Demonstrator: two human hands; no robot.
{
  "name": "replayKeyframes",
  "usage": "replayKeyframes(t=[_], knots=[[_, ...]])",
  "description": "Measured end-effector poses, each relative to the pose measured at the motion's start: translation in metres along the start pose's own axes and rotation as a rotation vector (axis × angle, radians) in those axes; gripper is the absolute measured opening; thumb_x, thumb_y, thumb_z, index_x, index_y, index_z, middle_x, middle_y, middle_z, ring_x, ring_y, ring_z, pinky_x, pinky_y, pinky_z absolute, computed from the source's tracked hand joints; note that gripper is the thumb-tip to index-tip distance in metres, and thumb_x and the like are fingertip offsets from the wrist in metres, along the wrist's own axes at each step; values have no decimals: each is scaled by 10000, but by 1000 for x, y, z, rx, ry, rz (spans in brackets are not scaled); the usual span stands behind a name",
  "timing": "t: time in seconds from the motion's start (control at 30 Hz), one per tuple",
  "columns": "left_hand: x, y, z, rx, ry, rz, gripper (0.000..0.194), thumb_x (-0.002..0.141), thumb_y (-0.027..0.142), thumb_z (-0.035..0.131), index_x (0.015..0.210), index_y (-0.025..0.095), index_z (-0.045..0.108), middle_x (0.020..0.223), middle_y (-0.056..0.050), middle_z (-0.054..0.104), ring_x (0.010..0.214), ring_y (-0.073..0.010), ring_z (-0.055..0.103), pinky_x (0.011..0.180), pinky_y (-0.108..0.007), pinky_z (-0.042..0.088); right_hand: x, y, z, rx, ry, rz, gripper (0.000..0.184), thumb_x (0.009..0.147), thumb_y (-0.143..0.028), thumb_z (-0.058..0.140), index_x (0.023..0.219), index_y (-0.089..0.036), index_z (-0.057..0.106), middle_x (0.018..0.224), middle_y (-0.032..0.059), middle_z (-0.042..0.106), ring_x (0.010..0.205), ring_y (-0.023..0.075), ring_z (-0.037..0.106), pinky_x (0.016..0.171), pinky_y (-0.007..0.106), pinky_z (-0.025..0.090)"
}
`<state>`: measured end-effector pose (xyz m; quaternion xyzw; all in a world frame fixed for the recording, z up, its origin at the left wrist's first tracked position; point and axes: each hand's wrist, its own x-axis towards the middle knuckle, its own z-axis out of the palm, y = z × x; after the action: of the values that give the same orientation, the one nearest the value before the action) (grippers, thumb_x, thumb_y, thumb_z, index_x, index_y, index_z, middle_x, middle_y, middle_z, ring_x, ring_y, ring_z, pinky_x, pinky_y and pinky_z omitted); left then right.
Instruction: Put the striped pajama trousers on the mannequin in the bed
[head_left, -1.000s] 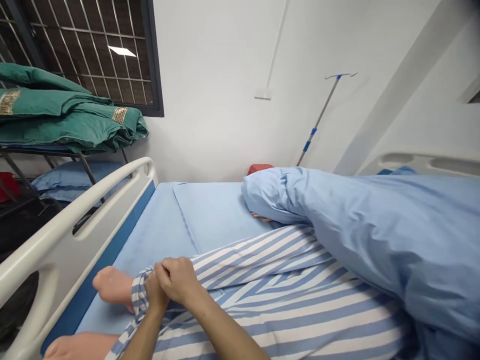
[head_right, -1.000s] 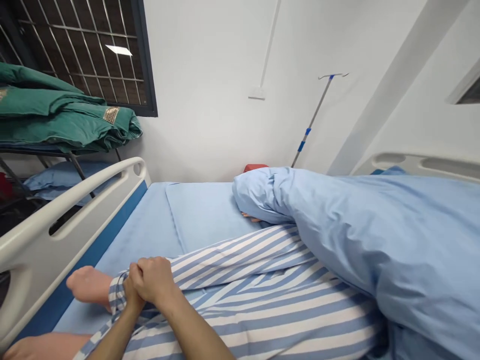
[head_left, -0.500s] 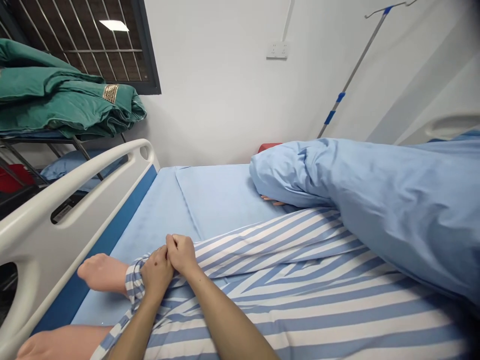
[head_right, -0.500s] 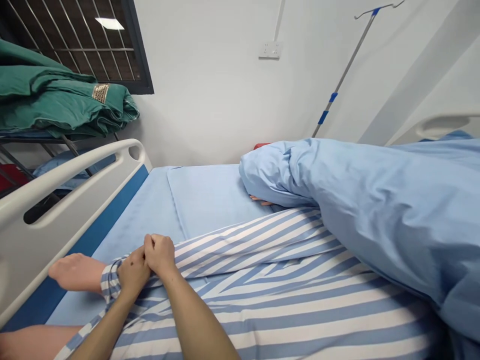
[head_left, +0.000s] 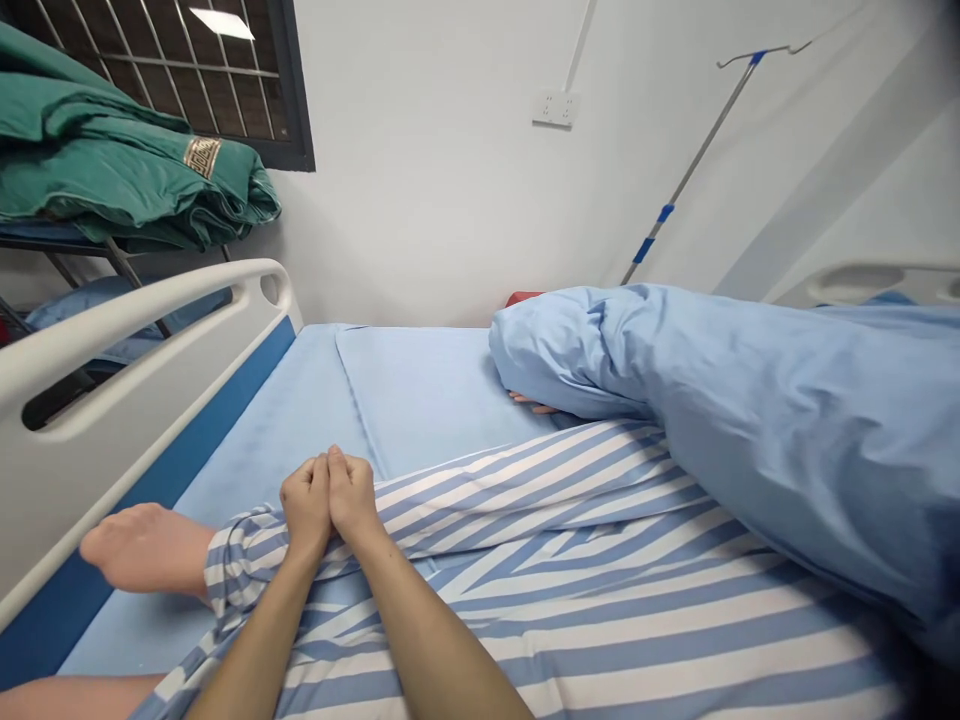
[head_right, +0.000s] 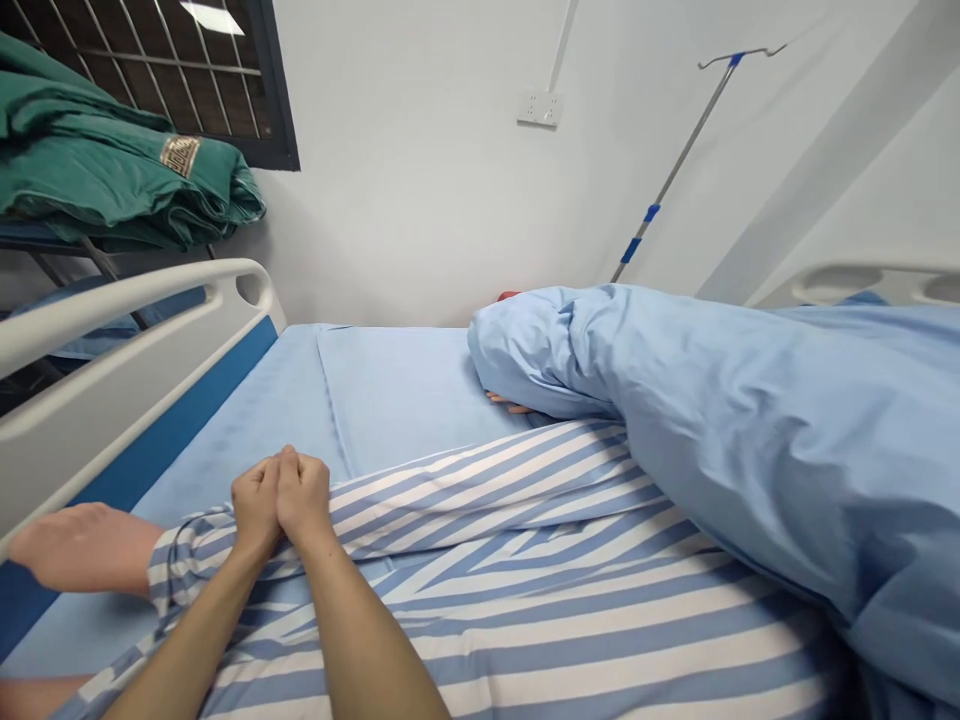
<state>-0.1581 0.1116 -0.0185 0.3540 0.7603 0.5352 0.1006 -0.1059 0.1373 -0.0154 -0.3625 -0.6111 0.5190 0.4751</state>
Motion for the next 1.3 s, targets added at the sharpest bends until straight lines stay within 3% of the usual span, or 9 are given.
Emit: replayKeyframes(t=[0.33,0.47,0.57,0.73,1.1,1.2,1.3], knots=[[-1,-4,-3,77,-10,37,350,803,376,355,516,182,402,450,41,396,503,-87,348,512,-227,256,3,-3,0,-145,-8,18,445,860,-406,325,511,-160,450,479,-25,396,501,91,353,455,206,274],[-2,-2,-3,127,-38,64,352,796,360,346,495,184,388,453,37,391,509,-91,340,516,-231,246,10,-22,-17,-379,-105,-25,445,852,-374,366,477,-158,468,459,-26,395,492,87,353,480,209,254],[-4,-1,-1,188,-54,74,373,794,377,349,474,187,350,451,40,346,504,-88,321,511,-232,231,10,-30,-35,-405,-108,-122,485,875,-393,320,465,-159,433,462,-36,331,479,75,330,480,203,232],[-4,-1,2,279,-63,99,376,782,384,364,465,186,323,461,44,296,495,-81,299,510,-233,213,3,-11,-51,-406,-120,-142,461,877,-385,335,474,-165,371,466,-44,298,478,72,306,477,210,210],[-3,8,6,351,-152,87,366,747,378,389,445,185,313,447,45,266,491,-83,282,500,-234,211,7,-4,-62,-136,-191,-97,475,865,-454,323,483,-173,361,461,-46,346,478,73,336,487,204,265],[2,24,10,202,-202,58,346,726,394,419,455,188,355,446,49,298,496,-86,311,488,-229,233,9,-3,-63,-47,-177,-71,469,853,-476,328,494,-178,369,470,-43,364,484,79,352,483,209,277],[2,43,24,-107,-126,4,314,709,381,446,474,193,359,452,59,309,484,-80,317,476,-223,264,13,-1,-63,88,-161,-18,473,842,-492,335,490,-179,381,455,-41,365,461,81,346,470,216,285]])
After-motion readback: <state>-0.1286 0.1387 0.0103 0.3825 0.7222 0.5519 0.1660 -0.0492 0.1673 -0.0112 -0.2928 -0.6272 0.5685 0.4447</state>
